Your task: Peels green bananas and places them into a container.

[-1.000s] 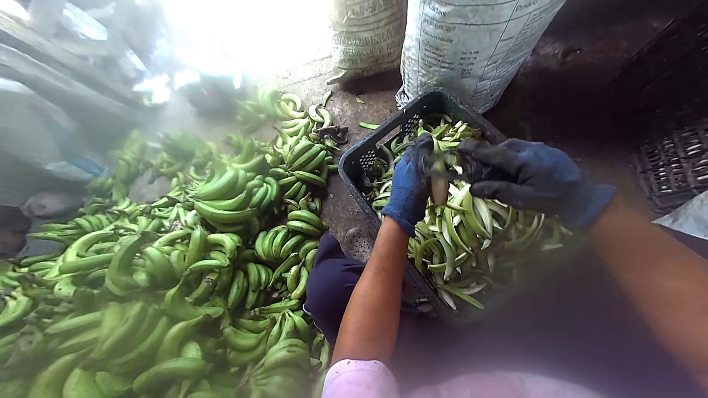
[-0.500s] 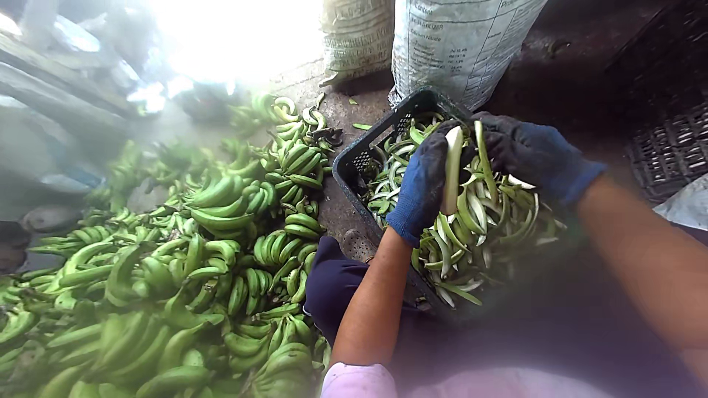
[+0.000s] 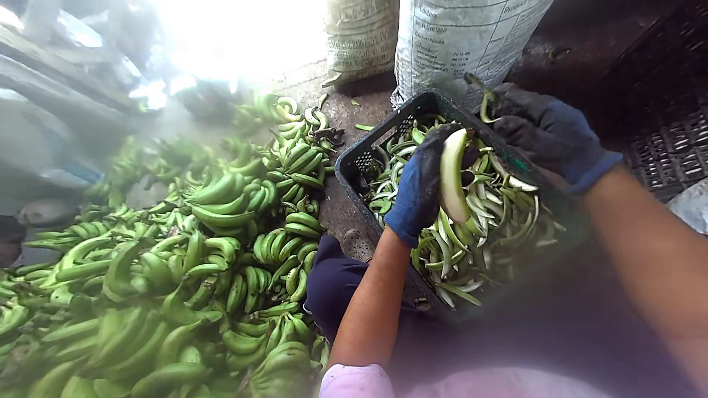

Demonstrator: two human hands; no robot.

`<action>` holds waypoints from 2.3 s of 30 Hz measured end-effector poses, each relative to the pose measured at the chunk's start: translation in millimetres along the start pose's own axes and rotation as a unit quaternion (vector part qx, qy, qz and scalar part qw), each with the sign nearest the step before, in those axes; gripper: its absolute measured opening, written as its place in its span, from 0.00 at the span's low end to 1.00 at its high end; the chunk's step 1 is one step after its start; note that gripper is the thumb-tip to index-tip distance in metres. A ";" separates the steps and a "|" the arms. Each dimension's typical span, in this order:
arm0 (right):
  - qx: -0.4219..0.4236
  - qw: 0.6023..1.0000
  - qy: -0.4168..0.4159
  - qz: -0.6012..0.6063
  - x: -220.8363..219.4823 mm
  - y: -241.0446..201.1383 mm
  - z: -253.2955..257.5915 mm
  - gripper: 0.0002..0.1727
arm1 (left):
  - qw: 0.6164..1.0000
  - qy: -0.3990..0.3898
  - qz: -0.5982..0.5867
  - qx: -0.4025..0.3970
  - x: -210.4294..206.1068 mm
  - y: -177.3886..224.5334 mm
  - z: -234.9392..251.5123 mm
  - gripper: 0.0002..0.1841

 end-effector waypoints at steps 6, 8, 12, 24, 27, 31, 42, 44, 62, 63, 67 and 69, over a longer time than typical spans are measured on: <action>0.190 0.978 -0.083 0.013 -9.6 -50.7 -37.4 0.33 | 0.977 0.084 -0.189 0.061 26.4 -3.0 18.4 0.27; 0.194 0.974 -0.114 -0.022 -14.4 -60.0 -46.3 0.33 | 0.987 0.101 -0.123 0.023 23.8 0.1 13.3 0.24; 0.158 0.982 -0.098 -0.032 -11.8 -51.4 -31.6 0.30 | 0.989 0.052 0.088 -0.104 11.7 4.7 1.5 0.25; -0.054 0.998 -0.014 0.031 -23.5 -35.2 -41.8 0.31 | 0.983 0.075 0.165 -0.008 -9.0 -30.3 21.2 0.26; -0.232 0.954 -0.016 0.188 -27.3 5.6 -68.1 0.16 | 0.992 -0.034 0.118 0.039 -20.1 -47.1 5.5 0.27; -0.323 0.867 -0.043 0.377 0.9 27.4 -91.3 0.14 | 0.984 -0.152 0.065 0.067 -57.4 -41.2 4.7 0.28; -0.210 0.883 0.296 0.298 182.8 -10.2 -108.9 0.21 | 0.974 -0.129 0.187 -0.024 -70.0 10.5 9.6 0.27; -0.068 0.886 0.340 0.308 251.2 -29.3 -89.8 0.23 | 0.967 -0.060 0.243 -0.055 -35.6 23.4 22.8 0.27; 0.079 0.849 -0.288 -0.437 -163.9 117.6 57.3 0.33 | 0.971 0.104 0.201 -0.079 66.0 55.1 48.3 0.29; 0.066 0.844 -0.301 -0.439 -166.1 113.3 61.1 0.32 | 0.969 0.101 0.212 -0.073 69.0 55.1 49.1 0.29; 0.092 0.855 -0.295 -0.417 -144.9 60.9 58.5 0.22 | 0.949 0.113 0.293 -0.001 80.8 46.1 54.0 0.29; 0.133 0.879 -0.244 -0.388 -125.6 21.8 43.1 0.20 | 0.924 0.101 0.365 0.059 83.4 33.9 58.0 0.32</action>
Point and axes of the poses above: each hand's wrist, its own z-axis towards the middle knuckle, its own x-axis out of the back of the hand, y = z × x, the point moved 5 cm from there along z, towards the middle knuckle, and after that the axes turned 11 degrees about y, right-handed, at the moved point
